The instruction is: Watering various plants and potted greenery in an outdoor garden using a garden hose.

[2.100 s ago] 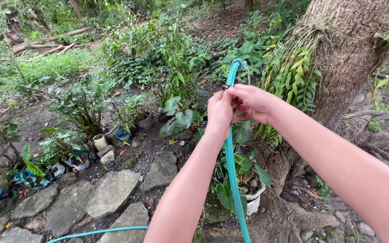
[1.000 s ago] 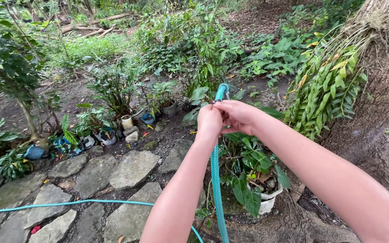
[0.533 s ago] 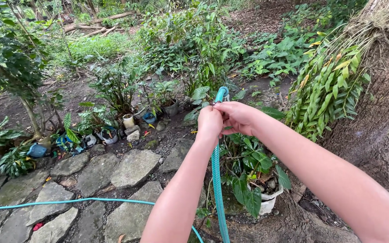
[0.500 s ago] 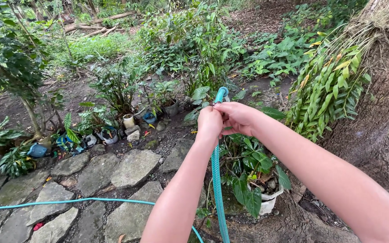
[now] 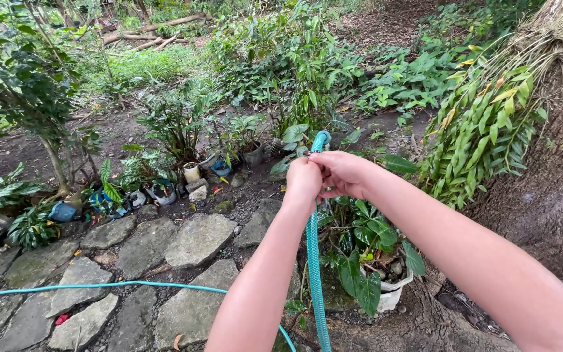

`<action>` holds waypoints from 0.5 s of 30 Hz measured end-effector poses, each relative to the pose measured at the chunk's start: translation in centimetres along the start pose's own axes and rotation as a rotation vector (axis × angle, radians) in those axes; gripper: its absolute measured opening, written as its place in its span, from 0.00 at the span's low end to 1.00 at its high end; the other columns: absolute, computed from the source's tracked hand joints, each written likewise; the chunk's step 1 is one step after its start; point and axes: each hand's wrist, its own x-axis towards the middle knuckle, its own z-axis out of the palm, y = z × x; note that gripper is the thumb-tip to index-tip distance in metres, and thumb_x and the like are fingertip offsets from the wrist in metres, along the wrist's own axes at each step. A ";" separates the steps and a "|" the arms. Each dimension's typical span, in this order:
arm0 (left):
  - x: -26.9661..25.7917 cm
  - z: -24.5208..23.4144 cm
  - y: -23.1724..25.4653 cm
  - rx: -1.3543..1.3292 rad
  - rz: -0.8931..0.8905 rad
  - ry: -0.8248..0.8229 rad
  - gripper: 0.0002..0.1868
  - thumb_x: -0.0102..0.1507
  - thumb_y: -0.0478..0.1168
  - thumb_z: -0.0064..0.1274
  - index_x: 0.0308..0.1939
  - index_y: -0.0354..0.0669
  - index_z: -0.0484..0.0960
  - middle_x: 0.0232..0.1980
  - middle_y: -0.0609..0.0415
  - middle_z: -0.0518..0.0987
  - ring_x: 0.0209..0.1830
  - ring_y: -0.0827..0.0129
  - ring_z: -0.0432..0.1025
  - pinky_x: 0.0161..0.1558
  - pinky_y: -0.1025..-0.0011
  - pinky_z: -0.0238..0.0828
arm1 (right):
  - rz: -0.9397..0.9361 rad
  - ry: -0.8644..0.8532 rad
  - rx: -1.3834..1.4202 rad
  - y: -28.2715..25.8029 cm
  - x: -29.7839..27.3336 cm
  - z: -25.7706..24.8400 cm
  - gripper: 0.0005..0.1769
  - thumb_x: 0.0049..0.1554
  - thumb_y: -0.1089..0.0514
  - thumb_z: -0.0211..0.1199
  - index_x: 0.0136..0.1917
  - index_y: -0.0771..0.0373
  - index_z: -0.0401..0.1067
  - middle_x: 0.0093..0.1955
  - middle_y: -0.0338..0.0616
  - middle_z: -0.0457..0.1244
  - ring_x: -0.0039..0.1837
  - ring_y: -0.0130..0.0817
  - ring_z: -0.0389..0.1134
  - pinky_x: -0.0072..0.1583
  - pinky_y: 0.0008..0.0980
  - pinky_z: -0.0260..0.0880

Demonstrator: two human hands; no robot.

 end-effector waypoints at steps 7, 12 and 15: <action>0.3 0.9 -0.5 -0.022 -0.004 -0.026 0.18 0.66 0.39 0.35 0.34 0.29 0.78 0.22 0.40 0.74 0.09 0.58 0.66 0.06 0.65 0.62 | -0.002 0.008 -0.011 -0.3 -0.4 -0.3 0.17 0.60 0.38 0.63 0.44 0.52 0.68 0.33 0.36 0.61 0.34 0.38 0.70 0.51 0.49 0.75; -0.4 1.0 -0.1 -0.015 -0.011 -0.035 0.18 0.65 0.37 0.35 0.35 0.28 0.80 0.22 0.40 0.75 0.11 0.56 0.67 0.06 0.64 0.60 | 0.006 0.028 0.020 -0.1 -0.6 -0.6 0.18 0.59 0.39 0.65 0.44 0.53 0.69 0.33 0.36 0.60 0.34 0.37 0.69 0.49 0.52 0.75; -0.4 1.3 -0.2 -0.009 -0.016 -0.028 0.17 0.65 0.36 0.35 0.36 0.28 0.80 0.22 0.40 0.74 0.11 0.57 0.67 0.07 0.64 0.61 | 0.010 0.031 0.035 0.1 -0.7 -0.6 0.17 0.59 0.40 0.65 0.44 0.54 0.69 0.32 0.35 0.60 0.33 0.35 0.68 0.48 0.51 0.76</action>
